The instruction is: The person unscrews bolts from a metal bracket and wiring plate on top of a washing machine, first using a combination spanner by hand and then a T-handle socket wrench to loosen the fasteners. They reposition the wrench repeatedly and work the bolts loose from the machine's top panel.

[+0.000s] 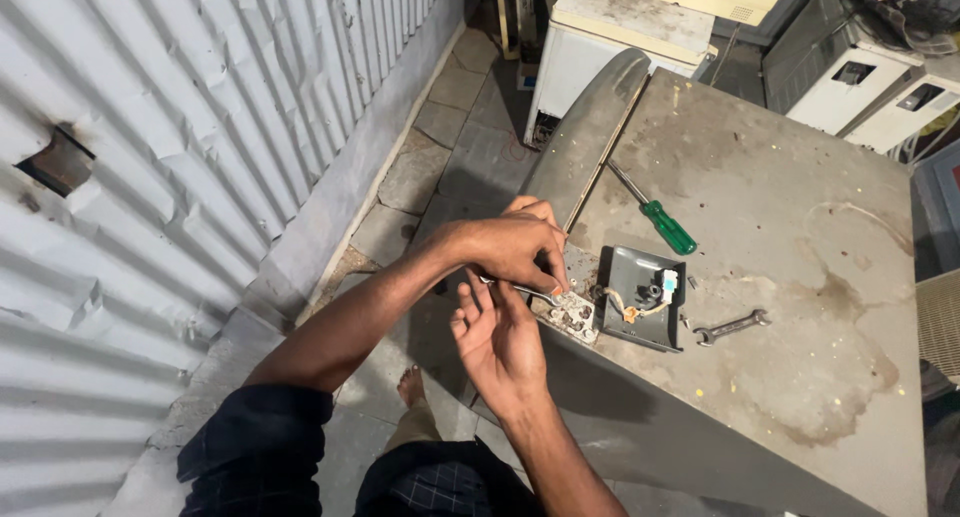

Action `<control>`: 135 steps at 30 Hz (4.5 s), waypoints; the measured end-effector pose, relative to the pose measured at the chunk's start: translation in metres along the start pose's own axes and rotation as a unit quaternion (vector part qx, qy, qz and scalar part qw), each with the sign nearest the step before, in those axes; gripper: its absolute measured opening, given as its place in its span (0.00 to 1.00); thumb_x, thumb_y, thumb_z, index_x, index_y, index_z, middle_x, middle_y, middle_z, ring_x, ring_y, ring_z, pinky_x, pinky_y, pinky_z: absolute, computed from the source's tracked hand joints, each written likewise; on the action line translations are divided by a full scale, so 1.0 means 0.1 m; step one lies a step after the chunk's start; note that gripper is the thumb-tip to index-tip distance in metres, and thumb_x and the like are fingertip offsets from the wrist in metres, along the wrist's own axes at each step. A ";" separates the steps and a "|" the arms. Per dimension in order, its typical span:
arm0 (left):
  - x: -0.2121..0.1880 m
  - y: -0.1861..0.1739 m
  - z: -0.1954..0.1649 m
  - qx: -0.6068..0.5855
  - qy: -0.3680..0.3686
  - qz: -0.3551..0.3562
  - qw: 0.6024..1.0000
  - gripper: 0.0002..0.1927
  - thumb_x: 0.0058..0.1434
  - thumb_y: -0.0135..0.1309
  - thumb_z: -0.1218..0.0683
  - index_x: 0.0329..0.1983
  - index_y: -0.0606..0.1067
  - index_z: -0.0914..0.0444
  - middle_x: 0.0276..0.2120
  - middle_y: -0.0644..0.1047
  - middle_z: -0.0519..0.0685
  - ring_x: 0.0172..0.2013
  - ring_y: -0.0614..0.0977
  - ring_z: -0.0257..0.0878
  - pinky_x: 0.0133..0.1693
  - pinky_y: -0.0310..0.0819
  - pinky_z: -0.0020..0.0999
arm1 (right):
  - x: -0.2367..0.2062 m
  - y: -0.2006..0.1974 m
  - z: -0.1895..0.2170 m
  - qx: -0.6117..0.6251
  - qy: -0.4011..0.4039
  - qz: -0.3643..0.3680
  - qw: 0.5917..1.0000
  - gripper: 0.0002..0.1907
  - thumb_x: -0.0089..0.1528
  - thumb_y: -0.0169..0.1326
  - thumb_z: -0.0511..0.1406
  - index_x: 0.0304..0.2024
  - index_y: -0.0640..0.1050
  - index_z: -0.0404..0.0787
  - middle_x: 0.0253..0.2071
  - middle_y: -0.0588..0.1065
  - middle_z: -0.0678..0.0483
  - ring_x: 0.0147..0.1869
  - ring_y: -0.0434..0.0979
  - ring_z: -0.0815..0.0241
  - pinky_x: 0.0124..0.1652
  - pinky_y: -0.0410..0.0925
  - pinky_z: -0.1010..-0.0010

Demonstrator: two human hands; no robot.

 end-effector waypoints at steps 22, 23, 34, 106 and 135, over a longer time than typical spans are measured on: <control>-0.03 0.00 0.01 0.012 0.004 -0.056 0.998 0.09 0.52 0.64 0.44 0.34 0.87 0.47 0.37 0.84 0.36 0.58 0.73 0.39 0.66 0.49 0.41 | 0.11 -0.25 -0.03 -0.029 -0.057 0.016 0.998 0.10 0.70 0.46 0.42 0.46 0.73 0.44 0.47 0.76 0.53 0.50 0.77 0.58 0.47 0.71 0.66; -0.03 -0.01 0.01 0.013 0.006 -0.062 0.998 0.09 0.52 0.63 0.44 0.34 0.87 0.47 0.36 0.84 0.35 0.58 0.73 0.39 0.66 0.49 0.41 | 0.11 -0.26 -0.03 -0.029 -0.054 0.014 0.998 0.10 0.70 0.46 0.42 0.46 0.73 0.44 0.47 0.76 0.52 0.50 0.77 0.58 0.47 0.71 0.66; -0.08 -0.02 -0.01 0.034 -0.003 -0.072 0.997 0.12 0.49 0.65 0.40 0.34 0.87 0.46 0.35 0.84 0.33 0.58 0.72 0.37 0.63 0.51 0.38 | 0.15 -0.26 -0.06 -0.035 -0.047 0.021 0.998 0.14 0.70 0.45 0.44 0.46 0.73 0.42 0.46 0.75 0.53 0.51 0.75 0.57 0.48 0.68 0.65; 0.65 0.41 -0.16 -0.113 0.117 0.272 0.948 0.16 0.47 0.66 0.51 0.41 0.86 0.54 0.28 0.83 0.48 0.30 0.84 0.39 0.35 0.78 0.36 | 0.04 -0.01 -0.07 0.090 -0.136 -0.101 0.981 0.30 0.77 0.33 0.53 0.68 0.68 0.38 0.42 0.80 0.49 0.35 0.78 0.60 0.32 0.71 0.72; 0.44 0.15 -0.25 -0.080 0.045 0.215 0.972 0.21 0.45 0.71 0.44 0.43 0.84 0.52 0.30 0.83 0.43 0.34 0.85 0.41 0.37 0.76 0.39 | -1.53 -0.48 1.47 -0.410 -0.200 -0.402 0.794 0.29 0.72 0.41 0.43 0.15 0.58 0.45 0.10 0.55 0.57 0.13 0.52 0.64 0.16 0.51 0.70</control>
Point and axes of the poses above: each hand's wrist, its own x-axis towards the middle knuckle, its own y-axis out of the palm, z = x × y, the point moved 10 cm from there along x, towards the middle knuckle
